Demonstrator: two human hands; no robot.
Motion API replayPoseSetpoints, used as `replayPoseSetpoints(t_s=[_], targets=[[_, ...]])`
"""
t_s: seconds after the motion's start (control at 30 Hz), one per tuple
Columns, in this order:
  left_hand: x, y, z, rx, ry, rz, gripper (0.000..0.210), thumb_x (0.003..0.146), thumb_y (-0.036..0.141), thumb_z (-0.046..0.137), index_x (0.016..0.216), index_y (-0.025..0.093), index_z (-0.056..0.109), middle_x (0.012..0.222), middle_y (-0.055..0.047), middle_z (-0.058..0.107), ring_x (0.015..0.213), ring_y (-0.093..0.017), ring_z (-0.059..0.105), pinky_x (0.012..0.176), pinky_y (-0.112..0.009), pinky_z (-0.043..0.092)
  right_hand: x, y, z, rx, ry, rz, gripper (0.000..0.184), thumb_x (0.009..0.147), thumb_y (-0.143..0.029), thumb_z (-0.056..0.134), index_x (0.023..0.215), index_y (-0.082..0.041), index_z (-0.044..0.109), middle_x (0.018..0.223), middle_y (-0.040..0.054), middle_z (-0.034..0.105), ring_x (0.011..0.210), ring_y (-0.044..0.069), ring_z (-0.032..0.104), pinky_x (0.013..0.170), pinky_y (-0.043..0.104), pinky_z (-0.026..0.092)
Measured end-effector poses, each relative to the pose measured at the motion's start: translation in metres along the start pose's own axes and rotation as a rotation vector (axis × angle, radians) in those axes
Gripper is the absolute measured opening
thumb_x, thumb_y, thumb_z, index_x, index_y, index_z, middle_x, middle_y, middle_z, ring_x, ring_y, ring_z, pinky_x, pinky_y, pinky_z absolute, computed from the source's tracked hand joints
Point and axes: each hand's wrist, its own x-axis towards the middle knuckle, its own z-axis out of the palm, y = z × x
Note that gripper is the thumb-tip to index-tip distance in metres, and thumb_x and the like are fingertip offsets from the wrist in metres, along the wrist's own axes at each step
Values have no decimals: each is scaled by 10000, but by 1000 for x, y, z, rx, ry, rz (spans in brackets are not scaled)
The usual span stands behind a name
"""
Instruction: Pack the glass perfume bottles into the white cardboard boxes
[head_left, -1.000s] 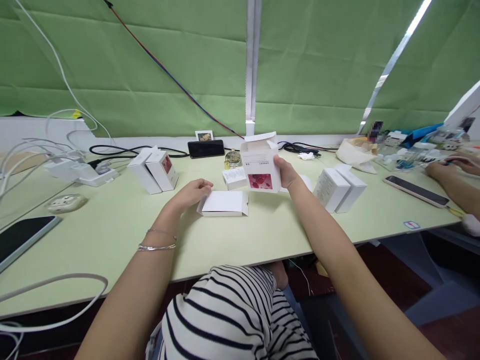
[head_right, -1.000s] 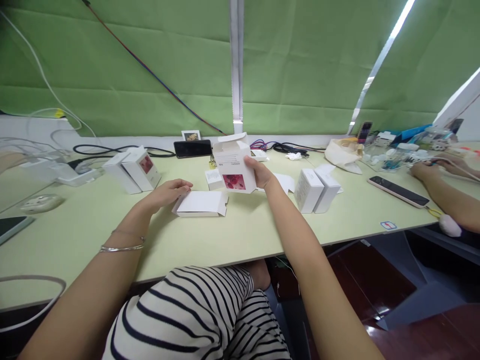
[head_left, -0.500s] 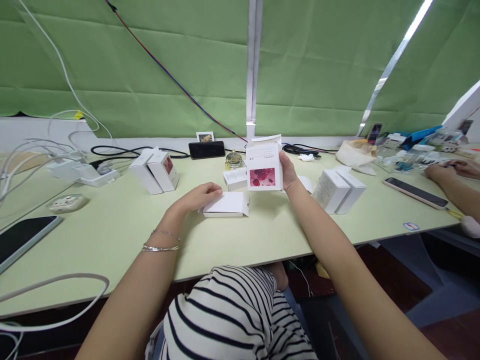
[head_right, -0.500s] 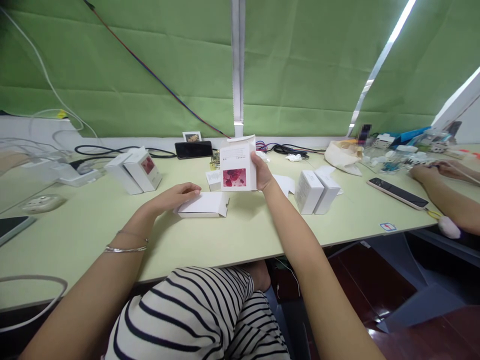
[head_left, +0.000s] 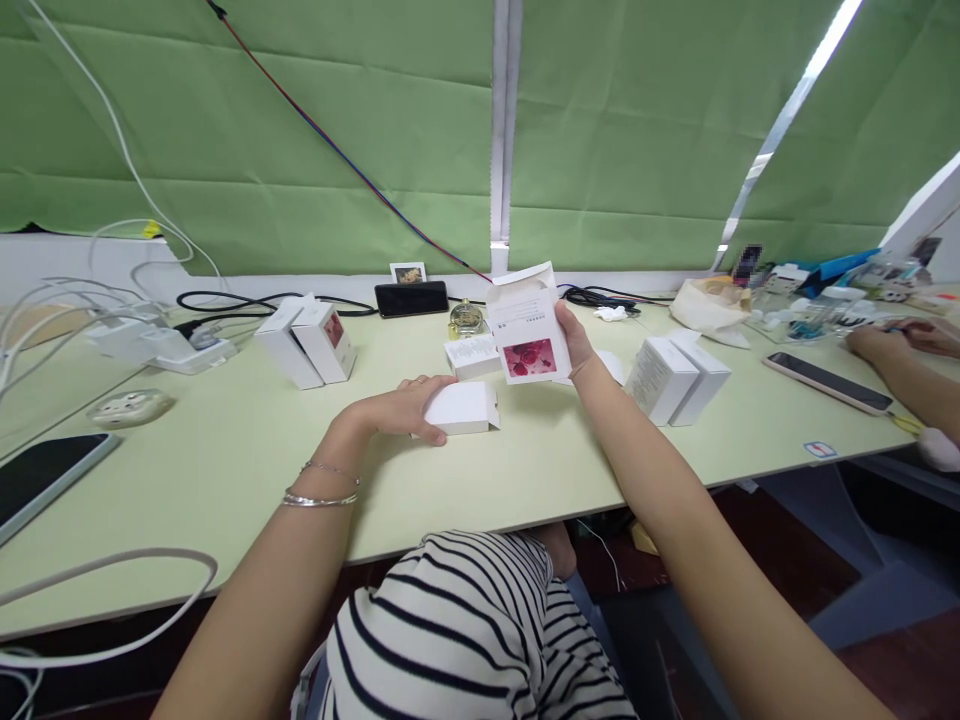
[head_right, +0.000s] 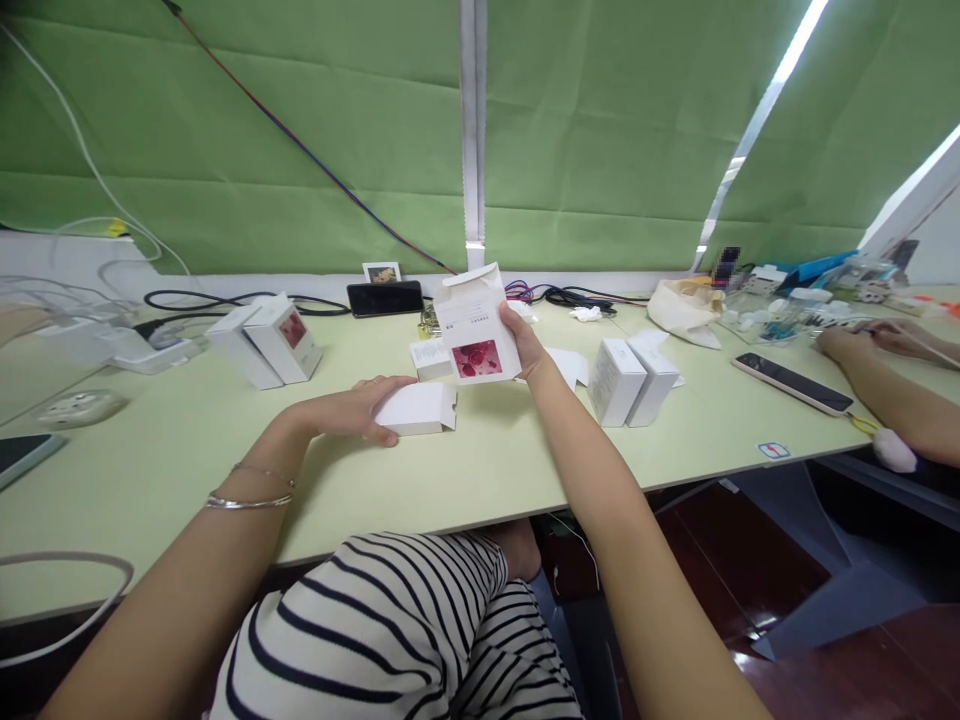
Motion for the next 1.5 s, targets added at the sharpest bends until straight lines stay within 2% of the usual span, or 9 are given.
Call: replayPoseSetpoints(t_s=[0.17,0.27,0.4,0.6,0.7,0.9,1.17,1.3,1.5], targets=[[-1,-1,-1,-48,17,43,811,552,376,657,1291,244,353,1220,-73,463,1150,-303,403,967,-389,331,-6,-9,-8,-43,-166,79,796,745,-711,301,1318,-159,326,1133,127,592,963,281,593,813,444,472],[-2,-3,-3,-137,32,61,794,545,354,662,1276,230,378,1234,-65,467,1139,-297,422,960,-374,349,-10,-21,-12,-305,-264,71,715,691,-587,544,1290,-233,380,1241,76,525,1031,264,556,840,410,462],[-6,-1,-7,-268,49,79,775,552,329,654,1271,218,387,1246,-60,468,1124,-284,447,913,-333,398,-10,-30,-3,-742,-321,80,776,634,-546,634,1299,-229,389,1346,74,419,1193,280,426,971,420,358],[-9,2,-9,-319,43,65,734,550,322,651,1244,238,427,1218,-30,502,1089,-263,484,843,-279,435,-9,-31,27,-983,-393,121,901,542,-553,697,1331,-298,346,1307,82,435,1202,344,391,915,500,372],[-11,-2,-11,-327,34,55,694,575,328,640,1233,246,436,1213,-21,511,1076,-247,499,810,-255,447,-10,-30,32,-987,-399,123,933,530,-547,709,1344,-309,321,1296,87,437,1185,358,398,893,516,376],[-11,-4,-12,-300,77,42,683,592,347,630,1236,246,426,1221,-18,508,1086,-242,494,824,-255,441,-6,-22,30,-888,-431,3,895,558,-560,692,1327,-259,346,1279,88,457,1175,307,413,931,451,360],[-9,-6,-10,-204,34,10,650,599,380,633,1205,233,447,1202,-26,528,1069,-242,507,845,-266,426,0,-15,35,-844,-480,-30,776,587,-533,681,1250,-208,442,1290,80,467,1186,279,416,961,414,353],[-8,-6,-9,-90,14,21,678,587,414,635,1211,222,449,1206,-34,533,1066,-245,512,836,-271,434,0,-14,36,-836,-467,-10,817,548,-555,699,1246,-209,453,1282,89,470,1184,303,407,954,442,351],[-5,-5,-6,21,68,27,719,586,460,617,1234,202,442,1236,-61,513,1111,-268,485,888,-314,416,0,-16,47,-817,-443,-13,848,554,-532,703,1268,-163,432,1267,132,468,1182,321,393,957,471,336]])
